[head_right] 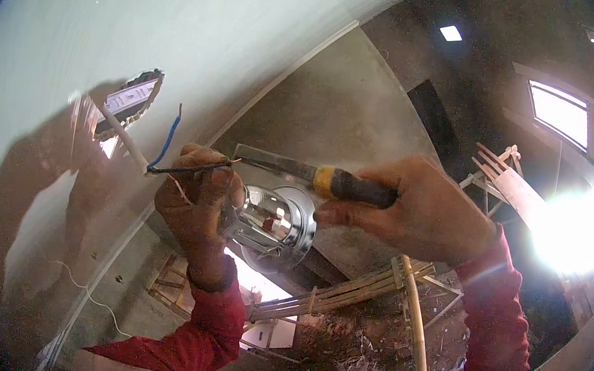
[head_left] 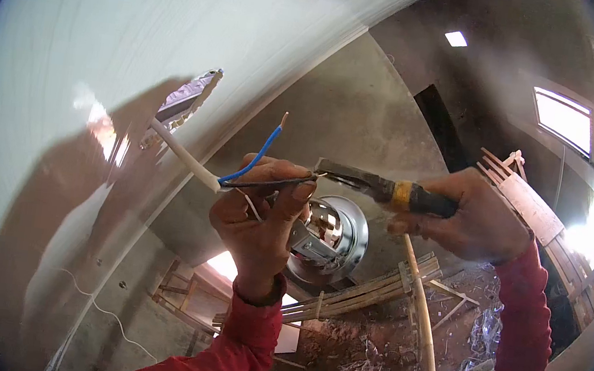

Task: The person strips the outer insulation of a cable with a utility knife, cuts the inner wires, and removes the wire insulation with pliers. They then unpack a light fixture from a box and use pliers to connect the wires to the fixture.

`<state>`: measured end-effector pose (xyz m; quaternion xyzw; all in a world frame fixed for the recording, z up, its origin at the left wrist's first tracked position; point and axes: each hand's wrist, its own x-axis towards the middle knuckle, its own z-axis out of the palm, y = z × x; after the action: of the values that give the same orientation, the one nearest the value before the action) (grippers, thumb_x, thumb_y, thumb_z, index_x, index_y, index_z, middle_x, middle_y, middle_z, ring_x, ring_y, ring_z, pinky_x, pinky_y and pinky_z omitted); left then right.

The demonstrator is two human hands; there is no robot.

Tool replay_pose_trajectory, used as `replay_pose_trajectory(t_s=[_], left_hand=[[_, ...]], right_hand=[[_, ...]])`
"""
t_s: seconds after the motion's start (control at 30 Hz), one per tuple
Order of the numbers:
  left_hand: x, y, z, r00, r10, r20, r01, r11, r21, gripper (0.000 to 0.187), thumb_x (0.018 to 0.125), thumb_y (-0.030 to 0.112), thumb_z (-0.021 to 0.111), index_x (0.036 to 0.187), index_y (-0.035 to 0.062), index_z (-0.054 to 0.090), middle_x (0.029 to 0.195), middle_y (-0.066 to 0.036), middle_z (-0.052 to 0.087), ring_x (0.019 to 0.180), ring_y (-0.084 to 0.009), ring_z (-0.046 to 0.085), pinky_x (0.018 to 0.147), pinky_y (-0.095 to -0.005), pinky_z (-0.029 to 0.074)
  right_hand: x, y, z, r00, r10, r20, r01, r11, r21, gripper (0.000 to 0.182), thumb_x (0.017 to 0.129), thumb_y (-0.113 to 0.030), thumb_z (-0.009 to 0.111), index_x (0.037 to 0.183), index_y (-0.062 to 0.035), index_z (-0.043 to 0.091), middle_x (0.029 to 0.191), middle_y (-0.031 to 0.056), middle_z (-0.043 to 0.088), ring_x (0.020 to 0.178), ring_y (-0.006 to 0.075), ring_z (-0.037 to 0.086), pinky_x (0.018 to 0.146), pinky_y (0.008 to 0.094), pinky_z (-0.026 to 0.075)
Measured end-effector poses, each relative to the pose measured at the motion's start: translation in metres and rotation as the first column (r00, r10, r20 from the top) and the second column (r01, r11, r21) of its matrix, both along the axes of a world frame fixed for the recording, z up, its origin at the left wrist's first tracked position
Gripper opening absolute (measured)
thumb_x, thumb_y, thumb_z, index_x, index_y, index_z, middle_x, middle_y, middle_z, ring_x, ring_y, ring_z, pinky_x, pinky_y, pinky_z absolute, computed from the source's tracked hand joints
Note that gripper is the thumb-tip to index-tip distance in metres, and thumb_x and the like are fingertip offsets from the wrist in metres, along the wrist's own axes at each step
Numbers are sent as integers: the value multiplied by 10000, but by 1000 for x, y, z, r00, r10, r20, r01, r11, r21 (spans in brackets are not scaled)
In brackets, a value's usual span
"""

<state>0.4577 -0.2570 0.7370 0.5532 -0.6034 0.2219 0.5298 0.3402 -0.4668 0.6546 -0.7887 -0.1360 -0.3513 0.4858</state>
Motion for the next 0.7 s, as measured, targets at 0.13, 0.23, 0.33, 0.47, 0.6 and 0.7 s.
replay_pose_trajectory(t_s=[0.13, 0.23, 0.33, 0.47, 0.6, 0.7], left_hand=[[4, -1, 5, 998, 14, 66, -15, 1000, 12, 166, 830, 17, 793, 970, -15, 711, 919, -76, 658, 663, -96, 620, 552, -213, 493], [5, 1, 8, 997, -11, 83, 7, 999, 51, 171, 825, 27, 799, 967, -8, 711, 926, -85, 649, 686, -100, 618, 551, -216, 496], [10, 4, 11, 995, -68, 77, 60, 993, 99, 175, 825, 35, 798, 969, -1, 705, 934, -90, 636, 706, -103, 611, 547, -222, 499], [6, 3, 10, 987, -151, 62, 144, 984, 106, 171, 832, 49, 795, 964, 6, 695, 947, -94, 623, 713, -104, 603, 542, -231, 502], [4, 5, 10, 986, -162, 39, 157, 982, 103, 163, 838, 56, 790, 958, 7, 691, 952, -95, 621, 711, -107, 605, 546, -234, 505], [8, 7, 9, 993, -69, 95, 60, 993, 100, 161, 845, 55, 785, 961, 4, 686, 950, -93, 620, 713, -109, 606, 540, -234, 503]], right_hand=[[-4, 2, -3, 898, 323, -299, -262, 938, 228, 396, 914, -440, 721, 942, -46, 756, 724, 14, 683, 668, 99, 628, 626, 282, 493], [-7, 5, -8, 831, 451, -326, -351, 880, 321, 461, 907, -503, 706, 938, -46, 752, 732, 16, 687, 684, 90, 628, 645, 263, 495], [-22, 5, -1, 748, 533, -396, -367, 829, 422, 503, 875, -531, 728, 945, -33, 738, 761, 39, 695, 722, 99, 632, 675, 257, 495], [-22, 4, -6, 786, 394, -477, -341, 919, 196, 498, 804, -471, 821, 950, -12, 692, 802, 47, 705, 755, 124, 640, 685, 268, 505], [-26, 18, -8, 894, 417, -164, -390, 904, 175, 573, 736, -400, 892, 1031, -12, 591, 809, 64, 698, 761, 128, 644, 666, 280, 523], [-42, 24, -1, 835, 304, -458, -166, 934, 318, 670, 604, -255, 973, 1073, -67, 534, 911, 59, 665, 757, 86, 615, 596, 215, 494]])
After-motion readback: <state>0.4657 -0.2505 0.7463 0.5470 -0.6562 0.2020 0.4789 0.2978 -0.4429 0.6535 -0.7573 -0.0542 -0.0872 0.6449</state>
